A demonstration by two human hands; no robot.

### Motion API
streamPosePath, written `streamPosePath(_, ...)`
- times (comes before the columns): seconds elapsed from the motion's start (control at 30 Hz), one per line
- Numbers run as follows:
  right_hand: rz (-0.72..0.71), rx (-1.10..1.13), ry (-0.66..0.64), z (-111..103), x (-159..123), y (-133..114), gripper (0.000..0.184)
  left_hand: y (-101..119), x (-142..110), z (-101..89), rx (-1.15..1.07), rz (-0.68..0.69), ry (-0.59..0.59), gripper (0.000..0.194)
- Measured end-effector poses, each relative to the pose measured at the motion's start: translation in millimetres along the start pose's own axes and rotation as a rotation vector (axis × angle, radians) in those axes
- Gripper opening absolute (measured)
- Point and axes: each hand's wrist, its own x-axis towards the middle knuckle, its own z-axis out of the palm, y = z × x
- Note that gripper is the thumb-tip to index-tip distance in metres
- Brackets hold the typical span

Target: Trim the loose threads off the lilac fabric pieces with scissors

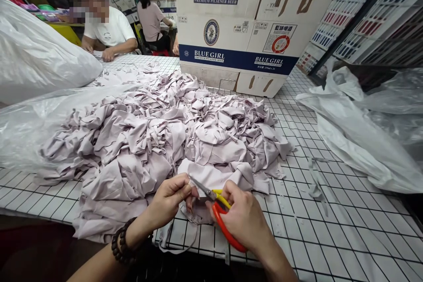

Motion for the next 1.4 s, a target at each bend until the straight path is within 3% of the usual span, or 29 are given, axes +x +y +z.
streamPosePath(0.1, 0.102, 0.237, 0.066, -1, 3, 18, 0.040, 1, 1, -1.1, -0.036, -0.029, 0.009, 0.041)
streamPosePath(0.17, 0.105, 0.269, 0.130, 4, 4, 27, 0.045, 2, 2, -1.3, -0.047, -0.027, 0.014, 0.043)
streamPosePath(0.27, 0.099, 0.130, 0.234, 15, 6, 34, 0.045, 1, 4, -1.1, -0.036, -0.017, 0.021, 0.044)
streamPosePath(0.43, -0.012, -0.018, 0.434, 26, 23, 32, 0.024, -1, 3, -3.9, 0.048, -0.023, 0.086, 0.041)
streamPosePath(0.63, -0.070, 0.049, 0.405, 22, 51, 36, 0.023, -6, 2, -12.2, 0.255, -0.026, 0.196, 0.039)
streamPosePath(0.73, -0.047, 0.120, 0.396, 16, 55, 27, 0.022, -11, 5, -11.1, 0.381, 0.046, 0.285, 0.030)
streamPosePath(0.8, -0.061, 0.198, 0.360, 8, 49, 12, 0.024, -13, 8, -7.3, 0.515, 0.124, 0.362, 0.049)
streamPosePath(0.87, -0.090, 0.344, 0.253, -4, 37, -7, 0.027, -8, 9, -3.0, 0.569, 0.170, 0.297, 0.070)
streamPosePath(0.9, -0.077, 0.484, 0.128, -10, 30, -15, 0.031, -3, 10, -1.8, 0.542, 0.167, 0.186, 0.064)
streamPosePath(0.97, -0.035, 0.681, -0.029, -24, 21, -27, 0.033, 13, 10, -3.9, 0.399, 0.109, -0.087, 0.031)
streamPosePath(1.03, -0.001, 0.823, -0.080, -36, 19, -29, 0.029, 34, 9, -14.0, 0.210, -0.004, -0.264, 0.020)
streamPosePath(1.1, -0.003, 0.932, -0.151, -44, 26, -25, 0.027, 55, 8, -30.7, 0.050, -0.146, -0.334, 0.027)
streamPosePath(1.2, -0.034, 1.111, -0.312, -45, 39, -21, 0.038, 73, 5, -55.2, -0.030, -0.360, -0.451, 0.041)
streamPosePath(1.3, 0.056, 1.145, -0.273, -38, 44, -23, 0.038, 81, 3, -68.4, -0.118, -0.481, -0.417, 0.044)
streamPosePath(1.4, 0.186, 1.074, -0.140, -31, 43, -21, 0.031, 112, 20, -84.0, -0.132, -0.394, -0.231, 0.044)
